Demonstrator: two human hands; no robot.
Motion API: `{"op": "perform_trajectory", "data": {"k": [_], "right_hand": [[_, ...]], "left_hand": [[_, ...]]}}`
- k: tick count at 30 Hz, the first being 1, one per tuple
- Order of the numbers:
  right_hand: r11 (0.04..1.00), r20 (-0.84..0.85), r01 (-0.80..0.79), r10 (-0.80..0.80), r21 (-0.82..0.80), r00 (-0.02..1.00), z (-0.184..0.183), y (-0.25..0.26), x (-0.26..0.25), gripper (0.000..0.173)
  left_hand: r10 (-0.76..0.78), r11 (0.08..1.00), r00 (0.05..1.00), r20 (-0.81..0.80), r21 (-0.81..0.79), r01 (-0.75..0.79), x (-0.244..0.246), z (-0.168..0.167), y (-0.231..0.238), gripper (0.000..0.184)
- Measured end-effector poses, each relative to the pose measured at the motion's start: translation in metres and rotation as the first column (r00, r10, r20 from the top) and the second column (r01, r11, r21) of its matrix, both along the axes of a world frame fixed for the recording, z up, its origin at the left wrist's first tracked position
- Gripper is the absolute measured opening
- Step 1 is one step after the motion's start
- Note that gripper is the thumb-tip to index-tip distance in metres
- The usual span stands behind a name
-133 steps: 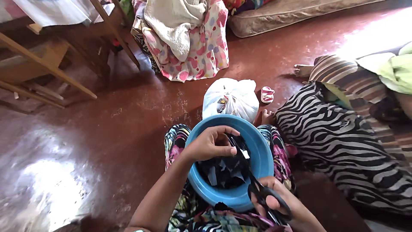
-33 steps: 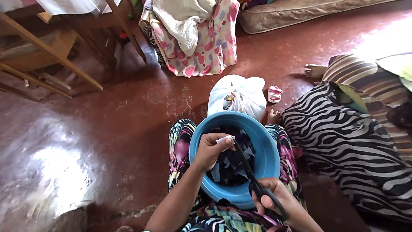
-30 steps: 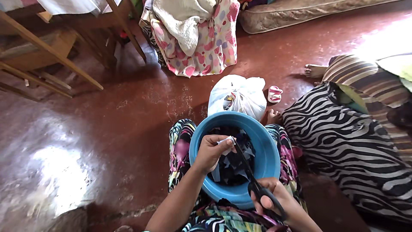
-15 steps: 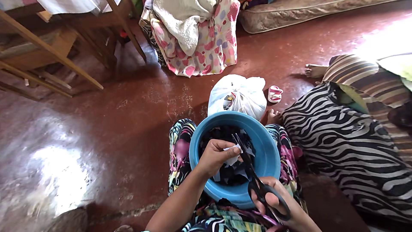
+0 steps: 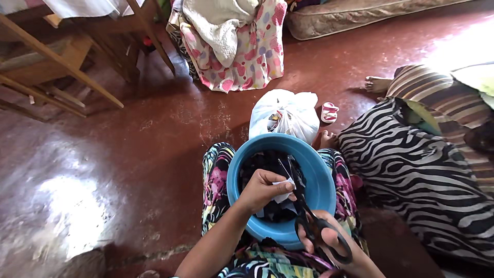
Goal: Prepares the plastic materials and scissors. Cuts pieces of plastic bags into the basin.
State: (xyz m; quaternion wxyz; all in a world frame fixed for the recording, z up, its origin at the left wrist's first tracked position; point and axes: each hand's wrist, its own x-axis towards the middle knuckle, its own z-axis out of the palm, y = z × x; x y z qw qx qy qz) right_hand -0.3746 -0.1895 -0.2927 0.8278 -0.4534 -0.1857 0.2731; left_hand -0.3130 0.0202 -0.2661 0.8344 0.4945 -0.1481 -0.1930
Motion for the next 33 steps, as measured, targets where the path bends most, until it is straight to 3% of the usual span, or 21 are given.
{"op": "perform_trajectory", "data": {"k": [4,8,12,14,19,24,33], "right_hand": [[0.998,-0.027,0.057,-0.057,-0.009,0.998,0.004,0.002,0.001,0.032],[0.992,0.014,0.106,-0.106,-0.073,0.994,0.005,-0.001,0.002,0.03],[0.923,0.131,0.174,-0.136,-0.344,0.982,0.011,-0.012,0.001,0.047],[0.917,0.116,0.128,-0.091,-0.377,0.989,0.01,-0.016,0.0,0.053],[0.983,-0.037,-0.183,0.182,-0.022,0.983,0.002,-0.02,0.004,0.052],[0.876,-0.153,-0.339,0.408,0.342,0.9,-0.006,-0.011,-0.002,0.061],[0.812,-0.156,-0.335,0.454,0.477,0.877,-0.003,-0.011,0.0,0.066]], "left_hand": [[0.008,1.0,1.0,-0.005,0.003,-0.008,0.0,-0.001,0.002,0.018],[0.091,0.996,0.994,-0.053,0.013,-0.09,-0.002,0.0,0.001,0.018],[0.314,0.949,0.914,-0.258,0.059,-0.31,0.002,0.015,0.004,0.024],[0.347,0.936,0.881,-0.322,0.051,-0.349,0.006,0.019,0.007,0.028],[0.217,0.964,0.924,-0.316,-0.082,-0.254,0.01,0.016,0.012,0.021],[0.212,0.963,0.961,-0.177,-0.129,-0.236,0.015,0.009,0.01,0.015],[0.249,0.961,0.968,0.003,-0.121,-0.247,0.027,0.0,0.016,0.013]]}}
